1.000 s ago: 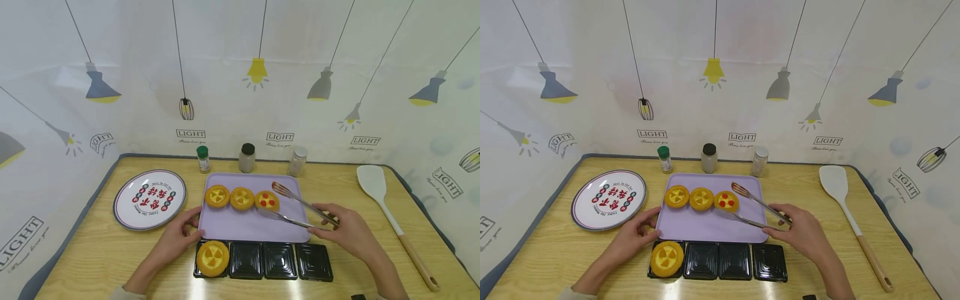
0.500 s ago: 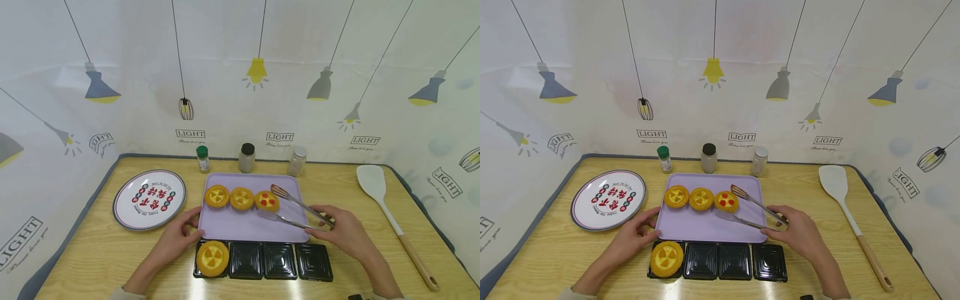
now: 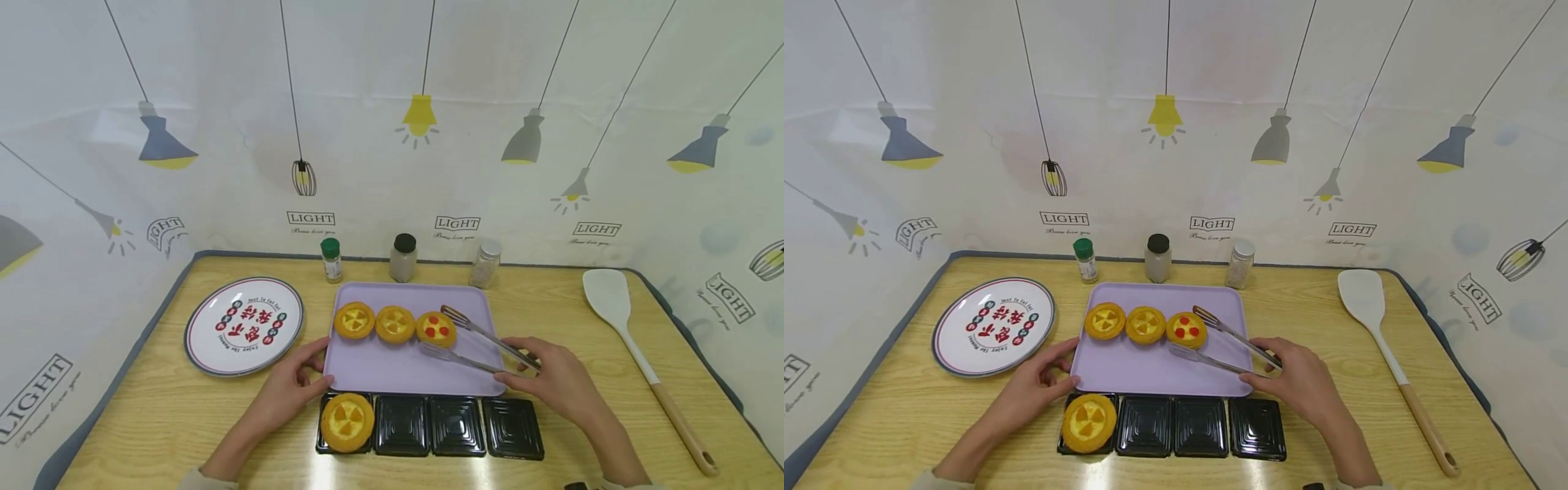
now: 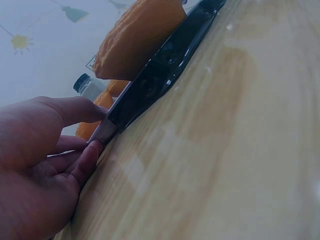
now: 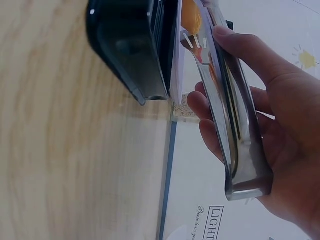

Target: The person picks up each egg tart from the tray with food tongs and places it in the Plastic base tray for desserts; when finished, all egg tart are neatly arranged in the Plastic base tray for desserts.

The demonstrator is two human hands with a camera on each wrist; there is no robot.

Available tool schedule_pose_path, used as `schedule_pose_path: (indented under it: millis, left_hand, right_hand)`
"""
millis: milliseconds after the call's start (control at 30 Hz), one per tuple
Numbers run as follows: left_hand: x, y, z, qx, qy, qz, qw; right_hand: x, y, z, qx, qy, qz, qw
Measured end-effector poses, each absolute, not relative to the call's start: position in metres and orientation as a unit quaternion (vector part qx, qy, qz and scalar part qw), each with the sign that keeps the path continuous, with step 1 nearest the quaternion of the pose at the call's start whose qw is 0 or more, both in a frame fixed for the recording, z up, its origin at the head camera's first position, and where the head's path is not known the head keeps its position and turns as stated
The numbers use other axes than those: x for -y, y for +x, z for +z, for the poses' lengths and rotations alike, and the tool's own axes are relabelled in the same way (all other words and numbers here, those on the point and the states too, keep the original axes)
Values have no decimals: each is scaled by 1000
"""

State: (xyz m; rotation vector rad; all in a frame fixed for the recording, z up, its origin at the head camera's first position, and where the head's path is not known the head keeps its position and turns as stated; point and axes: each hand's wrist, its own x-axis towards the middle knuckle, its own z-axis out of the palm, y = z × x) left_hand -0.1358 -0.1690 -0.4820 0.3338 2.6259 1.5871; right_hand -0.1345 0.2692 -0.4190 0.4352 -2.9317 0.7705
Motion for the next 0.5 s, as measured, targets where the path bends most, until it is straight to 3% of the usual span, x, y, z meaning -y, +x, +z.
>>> schedule_pose_path:
  millis: [500]
  left_hand:
    - [170,-136,-483,-850,104,515,34]
  right_hand:
    - [-270,-135,-423,955,152,249,47]
